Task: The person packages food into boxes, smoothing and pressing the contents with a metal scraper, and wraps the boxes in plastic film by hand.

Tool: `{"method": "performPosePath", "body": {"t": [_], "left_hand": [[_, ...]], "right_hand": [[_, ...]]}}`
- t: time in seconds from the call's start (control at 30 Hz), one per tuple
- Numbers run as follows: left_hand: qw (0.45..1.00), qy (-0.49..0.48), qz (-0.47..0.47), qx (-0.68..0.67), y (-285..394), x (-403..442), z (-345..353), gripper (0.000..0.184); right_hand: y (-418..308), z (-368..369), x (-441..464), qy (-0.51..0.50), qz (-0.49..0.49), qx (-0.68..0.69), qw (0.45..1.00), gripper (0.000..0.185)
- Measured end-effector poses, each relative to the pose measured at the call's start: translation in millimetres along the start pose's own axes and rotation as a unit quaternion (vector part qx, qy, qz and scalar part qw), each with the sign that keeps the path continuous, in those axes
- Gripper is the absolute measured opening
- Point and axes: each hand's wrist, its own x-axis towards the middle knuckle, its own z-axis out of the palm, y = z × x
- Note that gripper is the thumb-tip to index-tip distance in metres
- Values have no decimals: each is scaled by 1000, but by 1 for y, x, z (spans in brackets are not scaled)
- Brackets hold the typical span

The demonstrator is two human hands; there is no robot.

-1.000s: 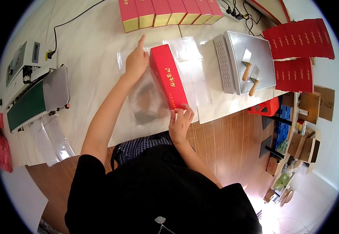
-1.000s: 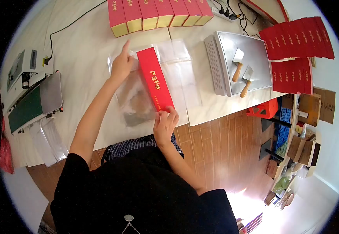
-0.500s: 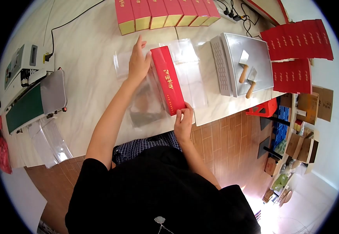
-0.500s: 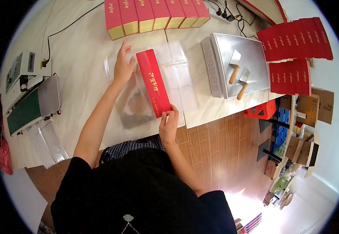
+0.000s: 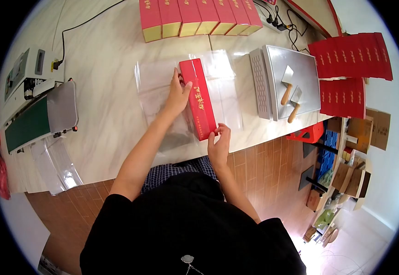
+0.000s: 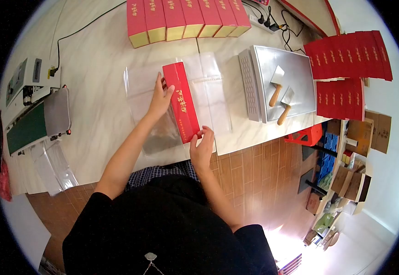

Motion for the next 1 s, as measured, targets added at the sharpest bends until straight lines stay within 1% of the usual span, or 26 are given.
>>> {"method": "performPosePath", "body": {"t": [0.03, 0.07, 0.13, 0.17, 0.23, 0.27, 0.33, 0.37, 0.43, 0.47, 0.53, 0.57, 0.63, 0.67, 0.7, 0.73, 0.77, 0.8, 0.83, 0.87, 0.9, 0.93, 0.97, 1.0], "left_hand": [[999, 5, 12, 38, -2, -1, 1, 81], [999, 5, 12, 38, -3, -1, 3, 81], [998, 19, 28, 50, -9, -1, 7, 79], [998, 17, 28, 50, -11, -1, 8, 79], [998, 32, 29, 45, -14, 0, 10, 78], [998, 32, 30, 47, -15, 1, 10, 78], [999, 20, -14, 26, -12, 3, 8, 79], [999, 20, -14, 27, -11, 2, 6, 79], [985, 35, -126, -115, 8, -2, 1, 78], [985, 35, -125, -116, 16, -5, -4, 78], [933, 48, -287, -212, 17, -5, -29, 69], [933, 52, -285, -214, -1, -2, -43, 69], [890, 19, -301, -344, -55, -2, -77, 68], [888, 24, -303, -344, -61, -5, -95, 68], [885, -11, -328, -330, -64, -9, -113, 74], [880, -48, -353, -315, -66, -12, -128, 81], [879, -44, -355, -315, -66, -17, -143, 81], [865, -78, -369, -331, -67, -22, -155, 81], [849, -113, -383, -346, -63, -26, -164, 81], [864, -112, -396, -292, -60, -28, -170, 81], [863, -109, -396, -293, -56, -30, -172, 81], [875, -123, -400, -245, -52, -32, -171, 75], [883, -136, -403, -196, -49, -34, -170, 69], [883, -132, -405, -198, -51, -35, -166, 69]], "right_hand": [[-2, 4, 6, 25, -55, -64, 996, 25], [-3, 9, 13, 51, -109, -128, 984, 34], [-23, 25, 30, 45, -159, -203, 965, 56], [-30, 35, 38, 47, -158, -203, 965, 56], [-38, 52, 51, 42, -201, -288, 935, 68], [-40, 58, 54, 43, -200, -287, 936, 68], [-39, 67, 59, 1, -91, -295, 951, 72], [-37, 68, 60, 0, -92, -293, 952, 72], [-32, 66, 62, -9, -111, -284, 952, 73], [-31, 63, 62, -7, -112, -284, 952, 73], [-32, 52, 59, -26, -155, -285, 946, 72], [-33, 47, 55, -28, -159, -285, 945, 72], [-39, 31, 42, -82, -230, -276, 930, 69], [-48, 22, 36, -108, -238, -251, 932, 68], [-46, 16, 34, -113, -239, -250, 932, 68], [-44, 10, 33, -154, -284, -238, 916, 69], [-42, 4, 35, -193, -329, -225, 897, 70], [-44, -3, 39, -239, -347, -215, 881, 68], [-42, -6, 40, -241, -347, -215, 880, 68], [-37, -6, 42, -279, -396, -218, 847, 67], [-31, -5, 43, -315, -444, -219, 810, 67], [-24, -2, 43, -339, -459, -233, 788, 67], [-17, -2, 42, -342, -460, -231, 786, 67], [-16, -3, 43, -362, -466, -236, 772, 68]]}}
